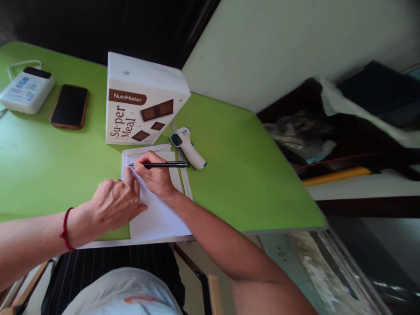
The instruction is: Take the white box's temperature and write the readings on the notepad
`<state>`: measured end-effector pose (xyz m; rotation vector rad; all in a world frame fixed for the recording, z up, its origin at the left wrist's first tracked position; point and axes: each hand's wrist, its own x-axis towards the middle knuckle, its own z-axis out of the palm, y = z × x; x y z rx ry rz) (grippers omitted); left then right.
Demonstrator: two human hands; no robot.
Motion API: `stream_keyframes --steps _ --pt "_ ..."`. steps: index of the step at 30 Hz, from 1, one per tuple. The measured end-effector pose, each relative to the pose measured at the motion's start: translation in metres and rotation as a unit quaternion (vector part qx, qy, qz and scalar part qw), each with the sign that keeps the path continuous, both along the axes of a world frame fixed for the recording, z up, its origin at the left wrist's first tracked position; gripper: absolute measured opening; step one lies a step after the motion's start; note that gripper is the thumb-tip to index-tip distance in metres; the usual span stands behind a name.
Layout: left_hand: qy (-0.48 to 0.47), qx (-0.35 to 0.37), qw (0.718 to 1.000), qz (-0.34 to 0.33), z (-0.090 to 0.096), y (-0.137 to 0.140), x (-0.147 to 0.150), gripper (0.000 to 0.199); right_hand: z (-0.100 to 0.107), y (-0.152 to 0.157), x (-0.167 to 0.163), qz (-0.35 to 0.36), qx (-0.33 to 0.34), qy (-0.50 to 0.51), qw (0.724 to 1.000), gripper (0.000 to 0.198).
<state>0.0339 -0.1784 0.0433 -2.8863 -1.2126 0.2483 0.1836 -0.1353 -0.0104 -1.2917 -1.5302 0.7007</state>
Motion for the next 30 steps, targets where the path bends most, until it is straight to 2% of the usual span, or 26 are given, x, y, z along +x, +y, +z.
stream_keyframes --steps 7,13,19,30 --pt "0.022 0.022 0.999 -0.009 -0.0037 -0.0007 -0.0003 0.063 -0.0008 0.0007 0.0009 -0.004 0.026 -0.003 1.000 0.015" --pt "0.020 0.091 0.995 -0.021 -0.0078 -0.0046 -0.0041 0.060 -0.0028 0.0018 0.0015 0.007 0.040 -0.002 0.999 0.018" --pt "0.011 0.100 0.995 -0.028 -0.0066 -0.0057 -0.0054 0.060 -0.0047 0.0023 0.0012 0.010 0.051 0.007 0.999 0.016" --pt "0.049 0.054 0.997 -0.029 0.0006 -0.0010 -0.0009 0.059 -0.0059 0.0028 0.0026 0.015 0.073 -0.005 0.997 0.016"
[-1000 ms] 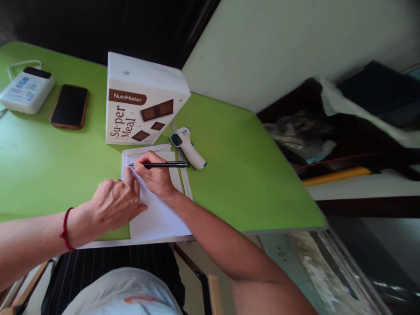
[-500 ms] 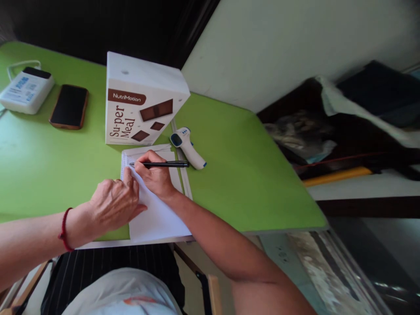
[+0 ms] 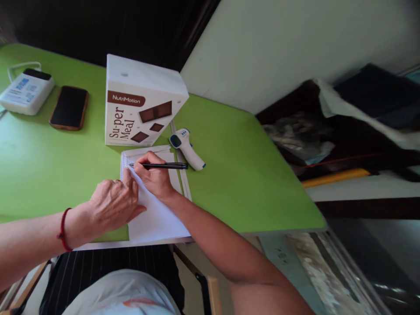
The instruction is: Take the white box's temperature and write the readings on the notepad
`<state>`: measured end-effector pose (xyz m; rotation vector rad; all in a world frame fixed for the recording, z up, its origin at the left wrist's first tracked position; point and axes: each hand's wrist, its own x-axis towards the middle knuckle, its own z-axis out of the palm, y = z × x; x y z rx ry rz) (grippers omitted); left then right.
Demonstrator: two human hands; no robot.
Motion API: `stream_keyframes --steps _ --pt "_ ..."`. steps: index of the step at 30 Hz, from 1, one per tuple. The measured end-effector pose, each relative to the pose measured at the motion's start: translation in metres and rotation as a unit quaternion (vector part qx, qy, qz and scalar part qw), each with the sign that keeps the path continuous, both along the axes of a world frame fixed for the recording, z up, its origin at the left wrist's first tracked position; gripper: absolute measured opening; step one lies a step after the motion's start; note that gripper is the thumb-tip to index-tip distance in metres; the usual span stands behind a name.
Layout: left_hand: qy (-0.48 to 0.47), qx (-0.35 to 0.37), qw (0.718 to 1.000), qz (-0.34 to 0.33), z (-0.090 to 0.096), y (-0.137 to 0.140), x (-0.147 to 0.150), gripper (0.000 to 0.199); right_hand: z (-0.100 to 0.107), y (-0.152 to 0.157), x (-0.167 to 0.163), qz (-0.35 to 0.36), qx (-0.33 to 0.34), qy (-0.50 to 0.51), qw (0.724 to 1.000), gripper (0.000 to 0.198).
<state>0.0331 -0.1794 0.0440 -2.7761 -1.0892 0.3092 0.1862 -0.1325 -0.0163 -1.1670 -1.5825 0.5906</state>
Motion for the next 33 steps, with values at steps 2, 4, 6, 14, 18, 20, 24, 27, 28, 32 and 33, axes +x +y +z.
stream_keyframes --steps 2,4,6,14,18,20,24,27,28,32,33 --pt "0.002 -0.008 1.000 0.003 0.0000 0.0007 0.0001 0.059 0.0005 -0.0001 -0.0002 0.002 0.000 0.002 1.000 0.016" --pt "0.001 -0.018 1.000 0.005 0.0001 0.0014 0.0003 0.059 0.0009 -0.0002 -0.0005 0.002 -0.002 0.006 1.000 0.016" --pt "-0.005 -0.022 1.000 0.006 0.0007 0.0018 0.0007 0.059 0.0012 -0.0002 -0.0006 0.003 -0.005 0.009 1.000 0.015" --pt "0.000 -0.016 1.000 0.005 0.0043 0.0001 -0.0009 0.059 0.0003 0.0000 -0.0002 -0.005 -0.010 0.014 1.000 0.014" --pt "0.002 -0.011 1.000 0.003 0.0032 0.0008 -0.0015 0.059 0.0000 -0.0004 -0.0002 -0.009 -0.006 0.011 1.000 0.014" --pt "0.004 -0.009 1.000 0.006 0.0022 0.0014 -0.0009 0.059 0.0003 -0.0006 -0.0002 -0.009 -0.005 0.005 1.000 0.013" --pt "0.004 0.005 1.000 0.004 0.0000 0.0025 0.0001 0.059 0.0009 -0.0007 0.0014 -0.013 -0.013 0.004 1.000 0.014" --pt "-0.003 0.014 1.000 0.005 -0.0001 0.0028 -0.0003 0.057 0.0008 -0.0003 0.0035 -0.019 -0.015 0.022 0.999 0.016" --pt "-0.004 0.017 1.000 0.004 0.0004 0.0027 -0.0007 0.057 0.0008 -0.0002 0.0040 -0.021 -0.017 0.028 0.999 0.017" --pt "0.004 0.024 1.000 -0.004 0.0025 0.0014 -0.0017 0.058 0.0019 -0.0002 0.0037 -0.023 -0.033 0.030 0.999 0.017" --pt "0.007 0.025 1.000 -0.006 0.0029 0.0012 -0.0015 0.059 0.0023 -0.0002 0.0034 -0.024 -0.037 0.025 0.999 0.017"
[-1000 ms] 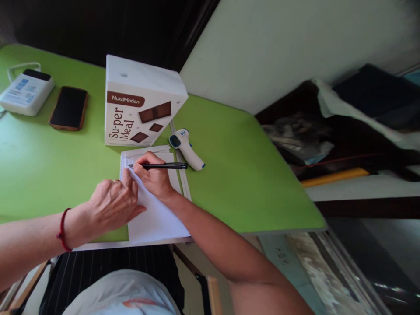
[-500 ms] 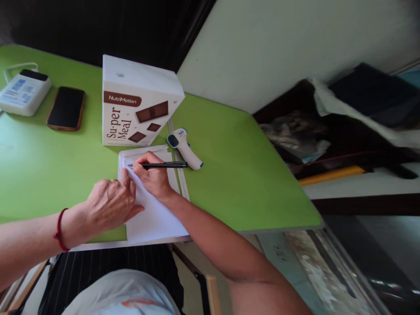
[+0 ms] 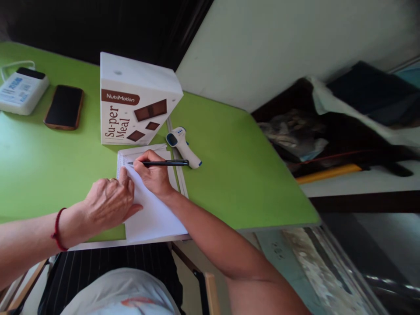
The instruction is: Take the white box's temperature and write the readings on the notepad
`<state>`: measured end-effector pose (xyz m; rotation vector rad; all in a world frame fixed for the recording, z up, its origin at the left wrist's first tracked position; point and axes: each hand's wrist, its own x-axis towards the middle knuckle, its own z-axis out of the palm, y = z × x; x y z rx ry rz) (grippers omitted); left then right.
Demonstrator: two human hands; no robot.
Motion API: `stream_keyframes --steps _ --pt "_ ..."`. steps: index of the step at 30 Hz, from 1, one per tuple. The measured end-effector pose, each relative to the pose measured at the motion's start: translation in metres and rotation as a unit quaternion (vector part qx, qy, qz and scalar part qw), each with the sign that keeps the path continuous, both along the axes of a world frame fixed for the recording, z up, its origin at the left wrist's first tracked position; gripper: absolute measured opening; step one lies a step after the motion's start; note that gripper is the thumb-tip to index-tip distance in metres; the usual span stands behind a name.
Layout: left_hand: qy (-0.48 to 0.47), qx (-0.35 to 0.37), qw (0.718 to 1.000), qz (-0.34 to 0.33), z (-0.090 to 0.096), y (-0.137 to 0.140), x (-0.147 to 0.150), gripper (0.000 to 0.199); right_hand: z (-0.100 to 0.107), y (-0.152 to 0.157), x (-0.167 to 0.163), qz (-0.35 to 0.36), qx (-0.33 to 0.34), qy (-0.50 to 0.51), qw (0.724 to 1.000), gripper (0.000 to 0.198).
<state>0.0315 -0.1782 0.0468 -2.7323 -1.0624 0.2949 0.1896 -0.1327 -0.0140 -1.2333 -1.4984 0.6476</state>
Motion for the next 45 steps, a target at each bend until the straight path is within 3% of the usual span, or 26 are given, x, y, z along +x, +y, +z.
stream_keyframes --steps 9,32,45 --pt "-0.002 -0.031 0.999 0.008 0.0012 0.0010 0.0021 0.056 0.0000 -0.0004 -0.0021 -0.004 -0.015 -0.013 1.000 0.018" --pt "-0.039 -0.026 0.999 0.011 -0.0037 0.0026 -0.0004 0.052 0.0019 -0.0011 -0.0015 -0.006 -0.020 -0.020 1.000 0.018" --pt "-0.040 -0.043 0.998 0.016 0.0001 0.0042 -0.0008 0.049 0.0007 0.0003 0.0001 -0.024 0.002 -0.010 1.000 0.018"
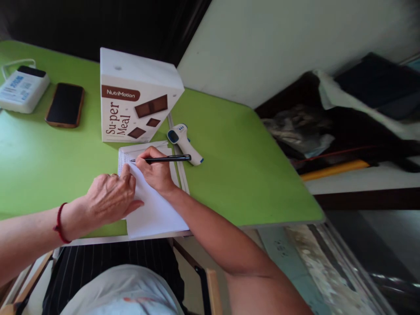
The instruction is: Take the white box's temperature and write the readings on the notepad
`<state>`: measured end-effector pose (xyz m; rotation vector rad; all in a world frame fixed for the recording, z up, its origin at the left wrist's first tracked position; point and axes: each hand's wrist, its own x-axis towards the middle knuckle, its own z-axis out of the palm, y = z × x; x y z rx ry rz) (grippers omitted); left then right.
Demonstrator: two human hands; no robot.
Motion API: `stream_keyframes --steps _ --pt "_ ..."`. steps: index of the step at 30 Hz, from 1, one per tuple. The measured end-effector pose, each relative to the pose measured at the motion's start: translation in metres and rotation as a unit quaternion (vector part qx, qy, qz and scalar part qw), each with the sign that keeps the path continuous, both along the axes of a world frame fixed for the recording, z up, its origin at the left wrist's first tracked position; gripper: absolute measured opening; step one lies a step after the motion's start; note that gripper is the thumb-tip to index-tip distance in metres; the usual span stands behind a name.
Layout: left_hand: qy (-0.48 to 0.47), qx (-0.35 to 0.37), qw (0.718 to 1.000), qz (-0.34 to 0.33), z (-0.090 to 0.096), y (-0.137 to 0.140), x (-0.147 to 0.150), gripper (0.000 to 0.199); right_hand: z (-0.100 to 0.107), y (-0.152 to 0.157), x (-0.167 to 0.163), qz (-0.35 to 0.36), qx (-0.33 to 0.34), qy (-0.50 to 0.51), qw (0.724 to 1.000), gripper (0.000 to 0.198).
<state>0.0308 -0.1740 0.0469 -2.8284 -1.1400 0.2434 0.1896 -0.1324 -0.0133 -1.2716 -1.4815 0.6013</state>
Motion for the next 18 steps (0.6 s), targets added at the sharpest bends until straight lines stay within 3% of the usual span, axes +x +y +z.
stream_keyframes --steps 18 --pt "0.014 -0.005 1.000 -0.005 0.0006 -0.0007 0.0004 0.051 -0.0018 -0.0005 0.0008 0.005 -0.003 -0.017 1.000 0.016"
